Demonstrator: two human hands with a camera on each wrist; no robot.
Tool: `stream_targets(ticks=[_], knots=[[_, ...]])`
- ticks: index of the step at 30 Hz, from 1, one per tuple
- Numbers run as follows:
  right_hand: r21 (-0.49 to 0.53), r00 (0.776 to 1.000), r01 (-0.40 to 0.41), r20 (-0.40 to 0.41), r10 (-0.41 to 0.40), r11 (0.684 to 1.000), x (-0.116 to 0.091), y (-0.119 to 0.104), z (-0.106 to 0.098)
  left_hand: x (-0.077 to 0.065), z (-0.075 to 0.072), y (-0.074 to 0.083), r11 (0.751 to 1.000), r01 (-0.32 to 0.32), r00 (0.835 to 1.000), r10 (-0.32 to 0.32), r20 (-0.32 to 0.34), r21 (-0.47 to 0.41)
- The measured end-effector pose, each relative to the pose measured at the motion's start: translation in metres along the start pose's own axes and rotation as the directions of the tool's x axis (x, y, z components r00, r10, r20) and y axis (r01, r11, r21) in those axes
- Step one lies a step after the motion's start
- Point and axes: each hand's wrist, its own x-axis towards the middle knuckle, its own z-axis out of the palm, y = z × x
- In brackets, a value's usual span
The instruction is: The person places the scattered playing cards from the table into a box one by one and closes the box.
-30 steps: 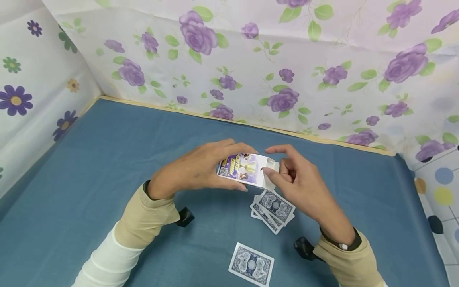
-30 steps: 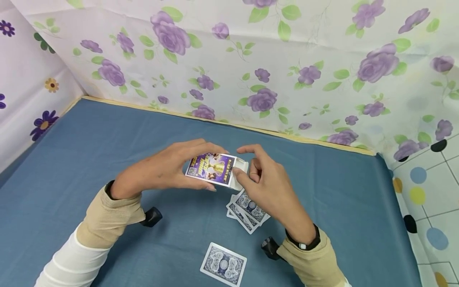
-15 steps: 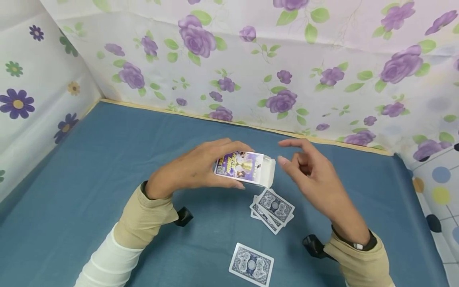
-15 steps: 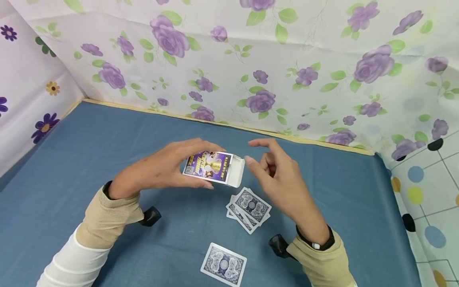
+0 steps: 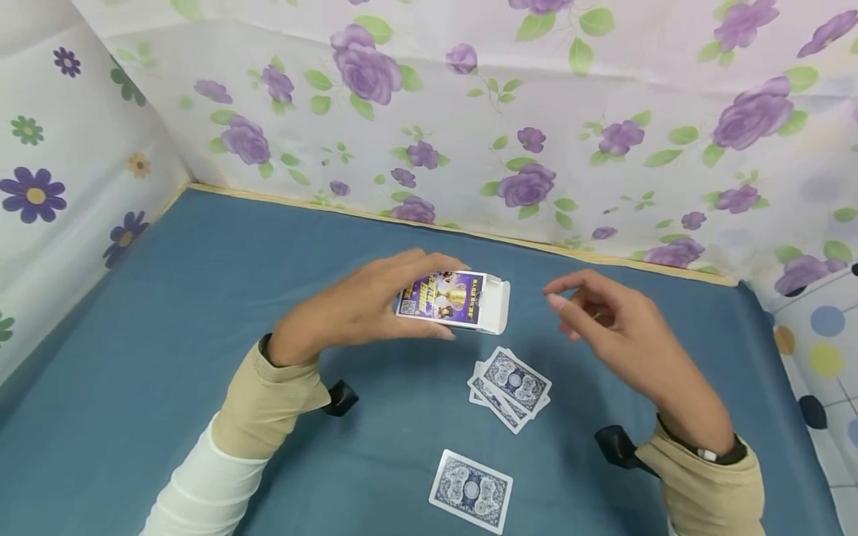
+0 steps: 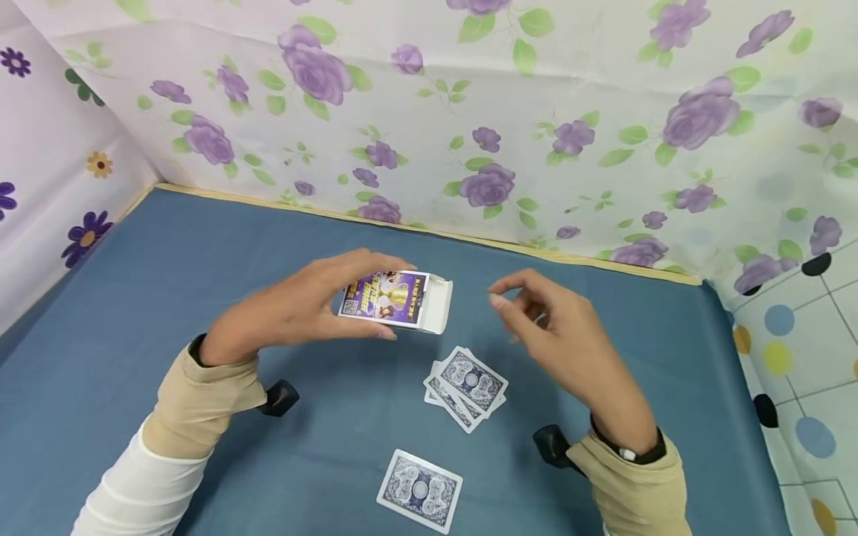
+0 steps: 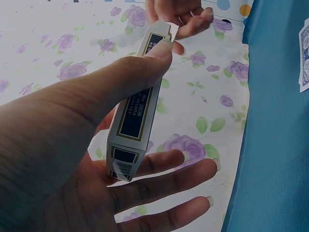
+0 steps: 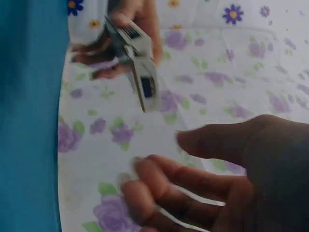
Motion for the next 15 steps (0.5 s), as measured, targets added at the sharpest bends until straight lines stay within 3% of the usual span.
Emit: stream_targets(ticks=[4, 10, 15], knots=[[-0.012, 1.000, -0.019, 0.012, 0.019, 1.000, -0.003, 0.013, 0.005, -0.002, 0.002, -0.003, 1.000, 0.012, 1.000, -0.012, -0.008, -0.005], [-0.011, 0.993, -0.100, 0.067, 0.101, 0.995, -0.011, 0.037, 0.036, 0.000, 0.002, -0.005, 1.000, -0.007, 1.000, 0.007, -0.011, -0.021], [0.031, 0.988, -0.122, 0.097, 0.118, 0.992, -0.010, 0.053, 0.059, 0.001, -0.002, -0.005, 1.000, -0.026, 1.000, 0.026, -0.013, -0.005]])
